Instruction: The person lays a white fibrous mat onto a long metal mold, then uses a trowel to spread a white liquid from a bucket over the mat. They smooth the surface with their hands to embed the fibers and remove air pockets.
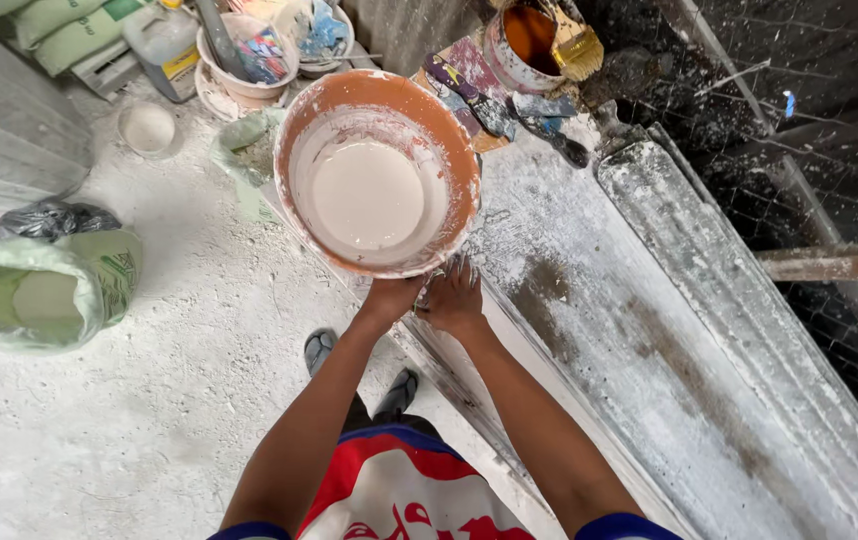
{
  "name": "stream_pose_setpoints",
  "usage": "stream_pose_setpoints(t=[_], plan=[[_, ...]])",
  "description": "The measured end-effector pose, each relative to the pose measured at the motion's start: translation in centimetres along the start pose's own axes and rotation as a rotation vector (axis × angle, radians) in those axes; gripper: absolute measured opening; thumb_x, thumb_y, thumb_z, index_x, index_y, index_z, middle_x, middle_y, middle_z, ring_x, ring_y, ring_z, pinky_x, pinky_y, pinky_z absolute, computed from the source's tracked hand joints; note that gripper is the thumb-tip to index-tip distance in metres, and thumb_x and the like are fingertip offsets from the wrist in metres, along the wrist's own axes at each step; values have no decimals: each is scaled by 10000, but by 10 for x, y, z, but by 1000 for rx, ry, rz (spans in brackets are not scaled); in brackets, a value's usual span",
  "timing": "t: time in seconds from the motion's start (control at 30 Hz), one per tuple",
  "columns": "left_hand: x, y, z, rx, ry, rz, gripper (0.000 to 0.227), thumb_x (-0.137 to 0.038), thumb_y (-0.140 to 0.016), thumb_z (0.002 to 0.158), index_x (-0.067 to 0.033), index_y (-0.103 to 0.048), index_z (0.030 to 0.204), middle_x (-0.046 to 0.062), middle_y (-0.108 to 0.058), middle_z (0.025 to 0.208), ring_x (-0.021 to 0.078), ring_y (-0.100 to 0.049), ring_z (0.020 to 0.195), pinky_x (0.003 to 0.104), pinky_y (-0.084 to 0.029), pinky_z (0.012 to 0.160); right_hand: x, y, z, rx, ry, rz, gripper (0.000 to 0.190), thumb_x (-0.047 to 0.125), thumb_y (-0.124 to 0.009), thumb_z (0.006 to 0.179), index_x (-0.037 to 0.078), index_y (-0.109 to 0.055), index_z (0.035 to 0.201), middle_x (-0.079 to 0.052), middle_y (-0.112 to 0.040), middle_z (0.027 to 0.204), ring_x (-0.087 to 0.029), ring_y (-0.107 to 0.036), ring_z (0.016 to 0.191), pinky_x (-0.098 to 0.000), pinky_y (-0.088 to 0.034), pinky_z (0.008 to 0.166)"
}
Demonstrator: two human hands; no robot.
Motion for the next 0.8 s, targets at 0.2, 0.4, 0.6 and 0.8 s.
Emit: stream_pose_setpoints(t=[0.2,0.4,0.6,0.8], plan=[[1,23,-10,84,84,-36,404,-155,-673,955,1,-623,1324,127,-683,1327,207,-611,1199,346,-475,1016,31,-4,-2,110,-96,-50,1041,619,-699,858,54,-255,1611,-182,-110,1704,-419,-49,1560,-601,-64,1253],[0,32,-19,34,3,68,341,-104,-640,959,4,-646,1282,152,-716,1249,230,-674,1137,357,-508,970,38,-1,-8,29,-137,46,900,529,-691,876,51,-345,1556,-168,-198,1668,-426,-127,1538,-603,-96,1229],[2,35,-17,-60,-117,186,271,-37,-623,926,33,-671,1184,205,-733,1085,306,-714,985,415,-542,861,47,-2,-10,-191,-154,14,690,409,-694,852,46,-533,1416,-156,-440,1463,-380,-332,1405,-625,-171,1198],[19,21,-14,-151,-206,306,202,-52,-636,921,36,-684,1096,222,-722,957,350,-717,820,447,-561,770,36,11,-17,-448,-101,60,285,241,-707,879,67,-731,1104,-142,-646,1247,-350,-509,1287,-585,-362,1153]])
Point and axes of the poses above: each hand's wrist, its own z-axis towards the middle knuckle, its own y-axis out of the back of the hand, x = y × z, the point moved 2 cm from there along z, towards the middle knuckle
